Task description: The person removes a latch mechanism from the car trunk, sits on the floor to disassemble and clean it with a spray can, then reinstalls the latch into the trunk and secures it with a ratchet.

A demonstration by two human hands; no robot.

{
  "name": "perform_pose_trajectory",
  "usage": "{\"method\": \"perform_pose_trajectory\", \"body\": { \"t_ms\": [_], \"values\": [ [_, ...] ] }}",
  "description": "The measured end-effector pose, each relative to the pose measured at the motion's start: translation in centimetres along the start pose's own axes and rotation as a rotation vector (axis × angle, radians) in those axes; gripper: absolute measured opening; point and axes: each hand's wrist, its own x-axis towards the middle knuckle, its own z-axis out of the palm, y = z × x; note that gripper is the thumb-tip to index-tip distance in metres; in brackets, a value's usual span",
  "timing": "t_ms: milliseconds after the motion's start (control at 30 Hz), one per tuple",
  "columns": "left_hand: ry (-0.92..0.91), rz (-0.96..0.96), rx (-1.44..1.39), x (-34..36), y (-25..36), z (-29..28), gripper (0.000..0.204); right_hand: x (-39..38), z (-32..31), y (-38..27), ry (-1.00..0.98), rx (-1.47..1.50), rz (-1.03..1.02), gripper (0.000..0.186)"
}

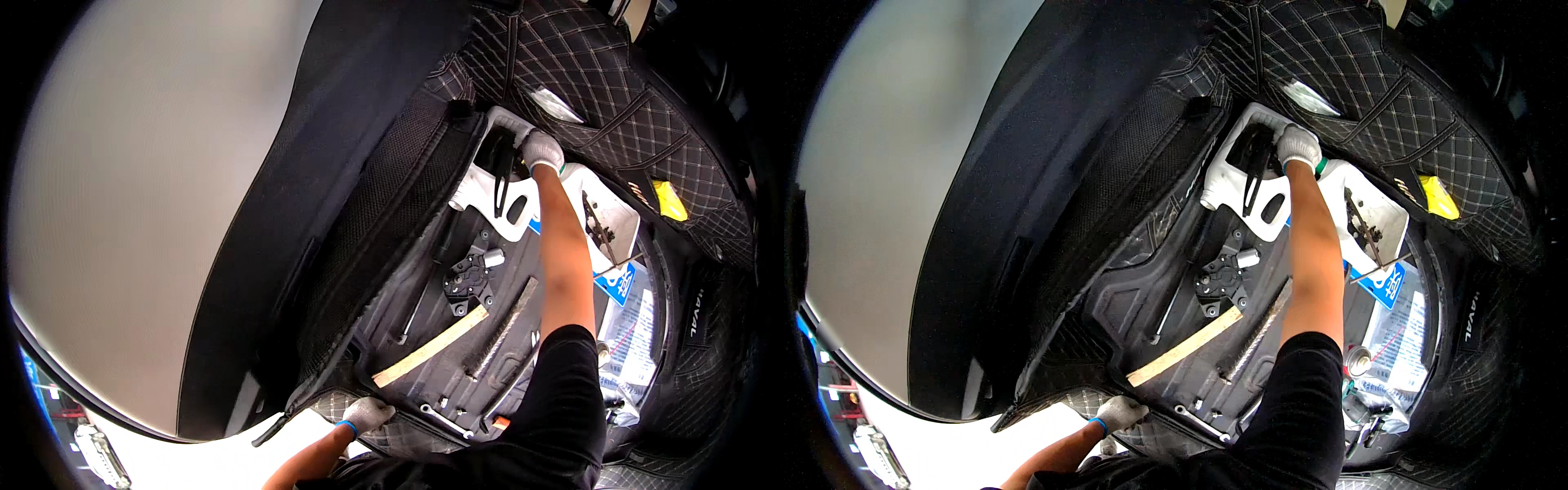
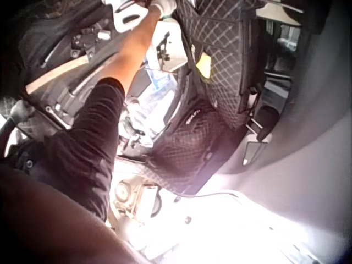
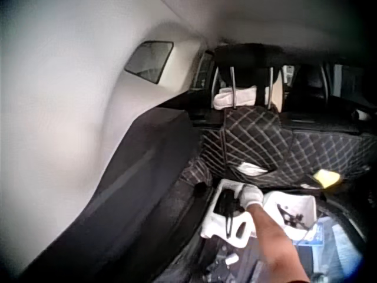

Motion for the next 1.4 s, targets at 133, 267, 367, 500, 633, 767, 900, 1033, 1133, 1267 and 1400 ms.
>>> {"method": "perform_pose_trajectory", "body": {
  "t_ms": [133,267,367,500,633,767,900,1033,1133,1267,1400],
  "values": [
    [-0.028,-0.003,-0.024,-0.3,0.6,-0.4,0.045,-2.0,-1.4,2.7,0.23,0.129,-0.02,0.036],
    [-0.007,0.014,0.014,0.1,-0.2,0.3,0.045,-4.6,-2.6,1.1,0.427,0.452,-0.102,0.031],
    [-0.002,0.035,-0.024,0.1,-0.2,0.4,0.045,-10.1,-7.9,-0.7,0.46,0.756,-0.171,0.025],
    [0.0,0.071,-0.043,0.8,-0.9,0.8,0.042,-19.0,-14.5,-1.7,0.396,1.261,-0.096,0.024],
    [0.014,0.148,-0.174,0.3,-1.1,0.9,0.037,-27.9,-16.4,-2.1,0.207,1.94,0.1,0.019],
    [-0.084,0.221,-0.32,2.9,-2.8,1.5,0.038,-36.3,-15.3,-3.5,0.109,2.238,0.114,0.018],
    [-0.169,0.276,-0.468,0.2,-1.3,0.3,0.041,-43.4,-12.1,-4.3,-0.057,2.392,0.089,0.022],
    [-0.448,0.483,-0.871,-6.5,4.0,-1.7,0.052,-50.1,-11.6,-4.5,-0.211,2.283,0.027,0.024],
    [-0.928,0.525,-1.183,-11.4,6.7,-2.4,0.078,-54.9,-12.8,-5.1,-0.311,2.021,0.058,0.023],
    [-1.06,0.654,-1.138,-11.0,3.6,-0.9,0.066,-59.0,-13.5,-7.4,-0.301,1.742,0.121,0.023],
    [-0.816,0.661,-1.248,-10.7,-0.4,-0.2,0.057,-63.9,-8.4,-7.6,0.073,1.002,0.219,0.044]
  ]
}}
